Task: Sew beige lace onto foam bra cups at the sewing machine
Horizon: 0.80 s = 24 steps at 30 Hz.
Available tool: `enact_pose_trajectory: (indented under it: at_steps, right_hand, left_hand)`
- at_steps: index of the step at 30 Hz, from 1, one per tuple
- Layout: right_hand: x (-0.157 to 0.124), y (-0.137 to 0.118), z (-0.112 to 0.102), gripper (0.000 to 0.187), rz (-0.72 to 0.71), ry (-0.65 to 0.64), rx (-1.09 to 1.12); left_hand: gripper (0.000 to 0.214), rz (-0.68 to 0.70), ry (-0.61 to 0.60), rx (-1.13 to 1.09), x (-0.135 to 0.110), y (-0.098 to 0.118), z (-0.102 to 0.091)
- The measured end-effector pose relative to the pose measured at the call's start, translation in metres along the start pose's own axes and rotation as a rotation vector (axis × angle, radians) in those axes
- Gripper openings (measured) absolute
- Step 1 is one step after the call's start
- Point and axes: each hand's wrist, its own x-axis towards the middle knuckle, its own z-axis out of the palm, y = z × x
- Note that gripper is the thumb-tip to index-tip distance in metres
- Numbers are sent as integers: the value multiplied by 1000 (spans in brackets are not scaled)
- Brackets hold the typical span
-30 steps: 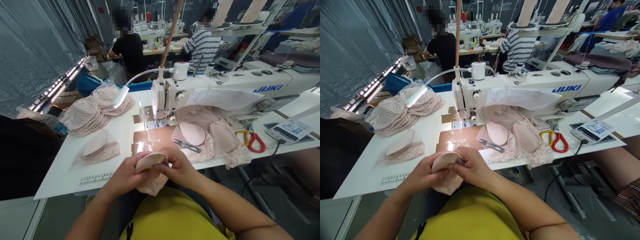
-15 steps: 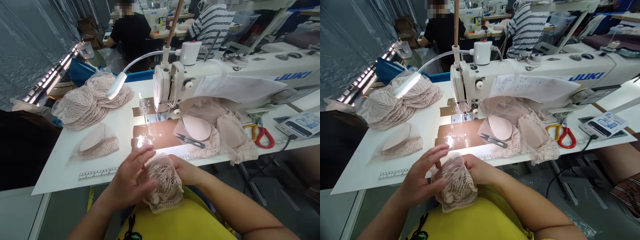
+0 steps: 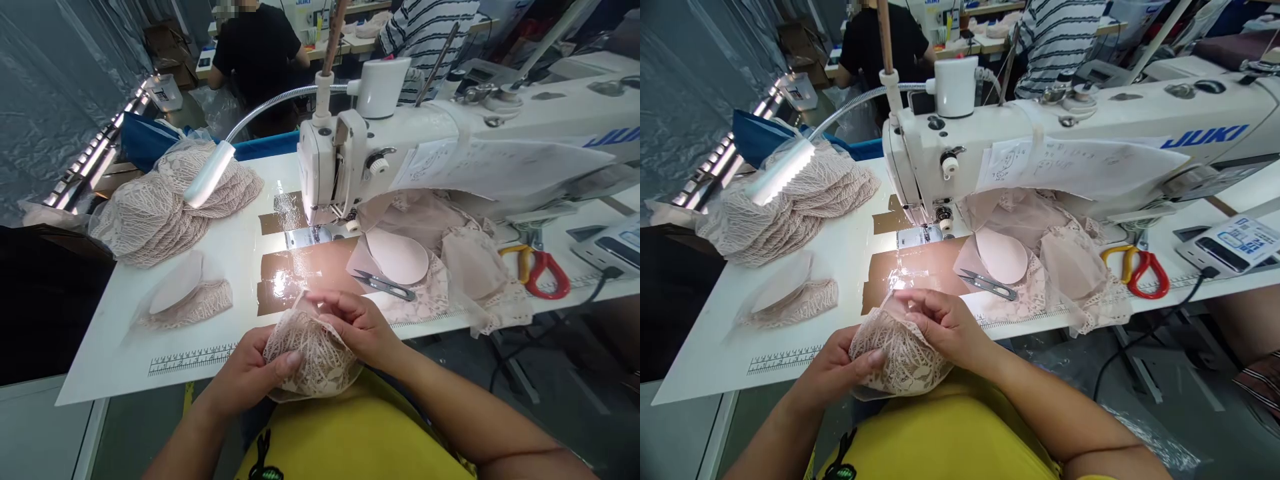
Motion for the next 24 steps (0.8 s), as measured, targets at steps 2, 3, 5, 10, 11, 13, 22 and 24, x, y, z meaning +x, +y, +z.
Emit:
enact_pose_trajectory:
  at_steps: [2, 3, 5, 10, 11, 13, 22, 24]
  right_hand:
    - [3, -2, -2, 42, 4, -36, 16]
    - [4, -4, -4, 47, 21, -62, 41]
    - [5, -7, -7, 46, 45, -107, 42]
    - [2, -9, -8, 32, 0, 6, 42]
    - [2, -9, -8, 33, -12, 67, 92]
    - [3, -8, -6, 34, -49, 167, 161]
    - [11, -4, 12, 30, -94, 54, 79]
    - [10, -4, 6, 30, -60, 149, 156]
  left_hand:
    - [28, 23, 45, 13, 4, 2, 4]
    - [28, 26, 64, 23, 5, 3, 5]
    - [27, 31, 90, 56, 7, 1, 4]
    - [41, 25, 228, -175, 10, -12, 3]
    - [52, 46, 274, -302, 10, -15, 5]
    - [75, 101, 294, -548, 12, -19, 12]
    - [59, 16, 268, -626, 22, -19, 41]
    - [37, -3, 214, -537, 15, -24, 35]
